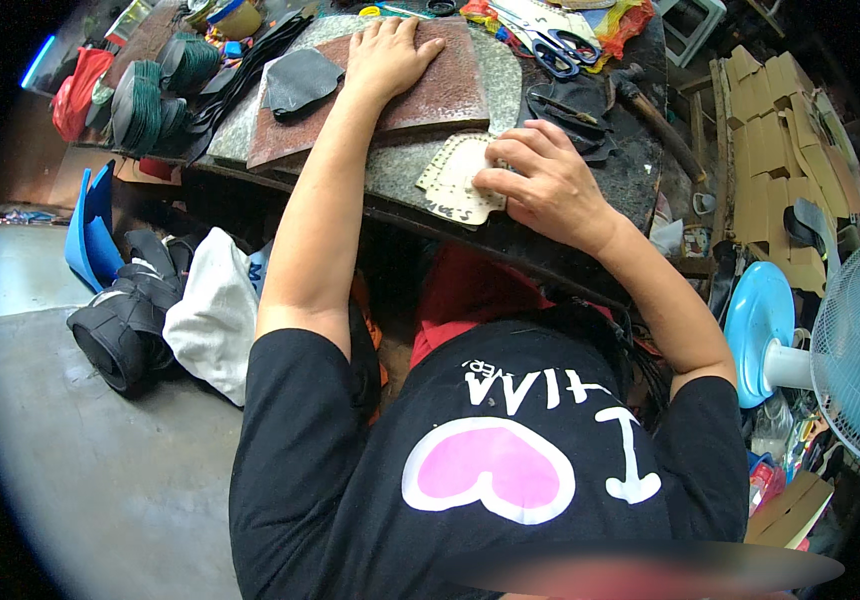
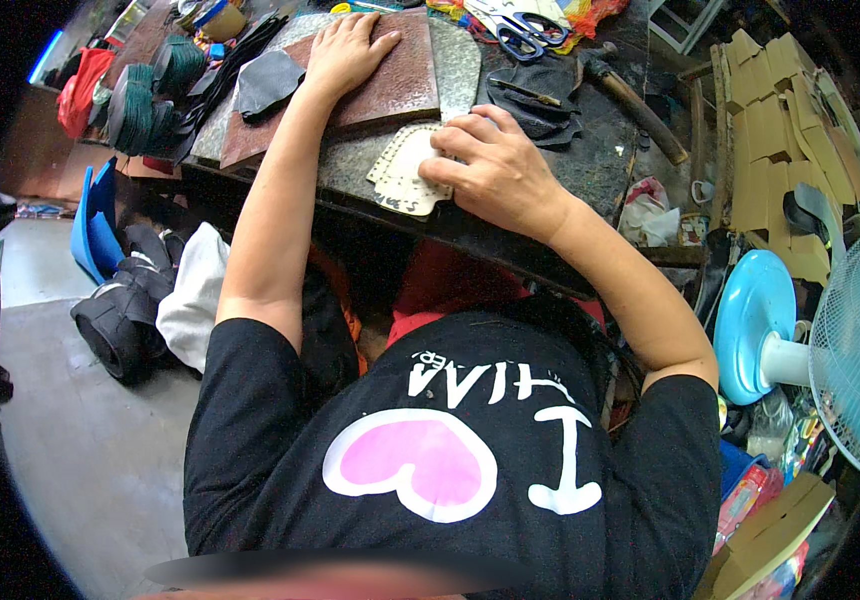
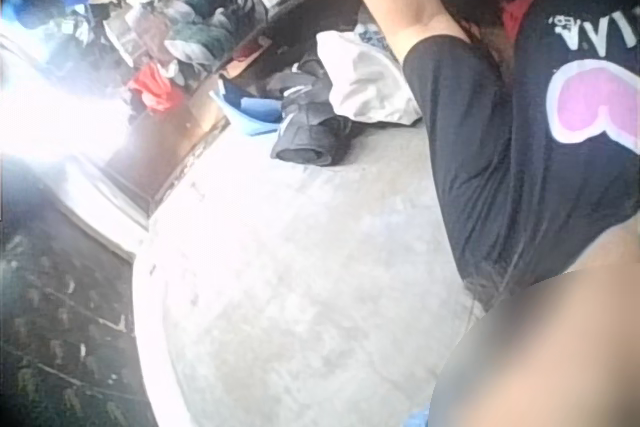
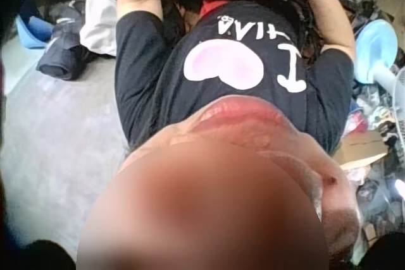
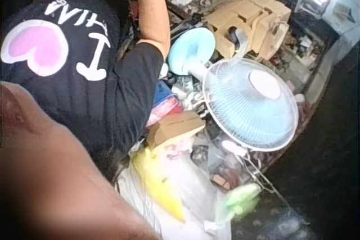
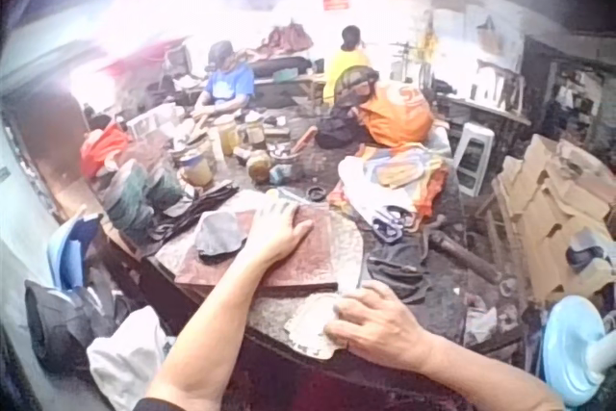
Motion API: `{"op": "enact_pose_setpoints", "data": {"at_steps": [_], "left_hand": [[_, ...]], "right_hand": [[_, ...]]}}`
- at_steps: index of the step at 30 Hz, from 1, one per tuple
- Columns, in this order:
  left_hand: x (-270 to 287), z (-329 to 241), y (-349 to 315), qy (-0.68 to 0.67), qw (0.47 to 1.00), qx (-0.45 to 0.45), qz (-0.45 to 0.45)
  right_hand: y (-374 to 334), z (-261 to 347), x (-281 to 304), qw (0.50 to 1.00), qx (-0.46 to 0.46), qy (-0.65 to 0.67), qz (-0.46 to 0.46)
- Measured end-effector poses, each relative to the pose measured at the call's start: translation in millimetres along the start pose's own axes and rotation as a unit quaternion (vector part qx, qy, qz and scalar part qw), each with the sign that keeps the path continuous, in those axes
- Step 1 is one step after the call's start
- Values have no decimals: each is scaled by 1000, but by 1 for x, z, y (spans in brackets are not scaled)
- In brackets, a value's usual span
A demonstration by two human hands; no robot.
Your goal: The person handles black rubber shoe parts, aligns them with a perforated insole template, and uses a hammer and punch to create holes along the template edge. They also use scissors to trim the template and a knife to adjust the rubber pieces.
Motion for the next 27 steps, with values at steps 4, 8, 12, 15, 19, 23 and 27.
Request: {"op": "enact_pose_setpoints", "data": {"at_steps": [4, 8, 12, 15, 19, 23, 27], "left_hand": [[2, -2, -3, 6, 1000, -1, 11], [7, -5, -6, -3, 1000, -9, -21], [6, -6, -8, -10, 999, -15, -43], [5, -6, -8, -1, 999, -16, -49], [6, -7, -7, 0, 999, -9, -33], [15, -19, -14, -17, 999, -25, -16], [22, -40, -31, -33, 997, -63, -9]], "right_hand": [[2, -4, 3, 999, 29, 12, -19], [2, 0, 9, 998, 43, 31, -40], [0, 5, 9, 996, 60, 46, -49], [-1, 4, 7, 995, 66, 42, -56], [4, 4, 4, 996, 61, 24, -52], [9, 6, 28, 992, 30, 79, -96], [13, -1, 63, 986, -17, 110, -125]]}}
Point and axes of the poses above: each hand's wrist, its own y-axis towards the middle knuckle, its own x-axis out of the back of the hand, z = x × y, the point moved 8 cm from there along y, towards the middle knuckle, and after that the axes turned 11 degrees about -x, right-handed, at the moved point
